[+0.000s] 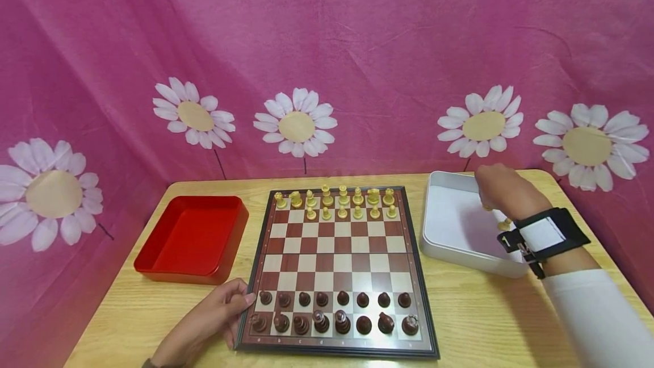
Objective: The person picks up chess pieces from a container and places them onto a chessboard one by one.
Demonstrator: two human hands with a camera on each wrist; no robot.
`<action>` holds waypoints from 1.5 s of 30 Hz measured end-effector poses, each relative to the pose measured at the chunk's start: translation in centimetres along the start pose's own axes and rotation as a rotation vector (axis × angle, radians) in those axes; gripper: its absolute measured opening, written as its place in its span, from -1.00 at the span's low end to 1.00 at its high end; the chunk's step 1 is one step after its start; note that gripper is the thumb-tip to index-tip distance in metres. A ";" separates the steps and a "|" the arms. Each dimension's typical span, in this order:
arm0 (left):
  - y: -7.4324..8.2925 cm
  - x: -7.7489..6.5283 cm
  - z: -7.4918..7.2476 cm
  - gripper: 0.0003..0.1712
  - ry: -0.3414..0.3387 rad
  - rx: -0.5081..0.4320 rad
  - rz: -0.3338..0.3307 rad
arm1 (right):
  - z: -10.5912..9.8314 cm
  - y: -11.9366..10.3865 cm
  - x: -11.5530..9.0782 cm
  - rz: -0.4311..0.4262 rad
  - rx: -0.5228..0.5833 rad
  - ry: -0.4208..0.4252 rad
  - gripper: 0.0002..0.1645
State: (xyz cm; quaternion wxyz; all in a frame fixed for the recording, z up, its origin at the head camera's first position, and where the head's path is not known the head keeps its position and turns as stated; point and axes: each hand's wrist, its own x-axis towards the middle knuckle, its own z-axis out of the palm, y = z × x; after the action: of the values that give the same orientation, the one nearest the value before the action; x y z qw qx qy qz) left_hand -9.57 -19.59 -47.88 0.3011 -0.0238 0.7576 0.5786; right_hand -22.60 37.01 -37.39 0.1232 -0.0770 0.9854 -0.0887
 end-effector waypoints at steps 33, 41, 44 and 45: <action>-0.1 -0.3 -0.2 -0.67 0.000 -0.016 0.014 | -0.9 -20.9 4.0 -0.437 0.013 0.116 -0.45; -0.1 -0.3 -0.2 -0.65 -0.001 -0.027 0.001 | 0.2 -24.6 5.8 -0.516 0.056 0.064 -0.55; -0.1 -0.3 -0.2 -0.64 0.005 -0.024 -0.001 | 0.7 -25.8 6.4 -0.539 0.078 0.045 -0.53; -0.1 -0.3 -0.3 -0.64 0.007 -0.021 -0.001 | 0.9 -26.2 6.7 -0.543 0.081 0.037 -0.52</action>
State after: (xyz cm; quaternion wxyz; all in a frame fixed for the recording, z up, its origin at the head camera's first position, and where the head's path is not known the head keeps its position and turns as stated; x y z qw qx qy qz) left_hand -9.37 -19.97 -47.78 0.2983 -0.0294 0.7524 0.5865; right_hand -25.34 10.26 -34.70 0.0799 -0.3315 0.9265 -0.1593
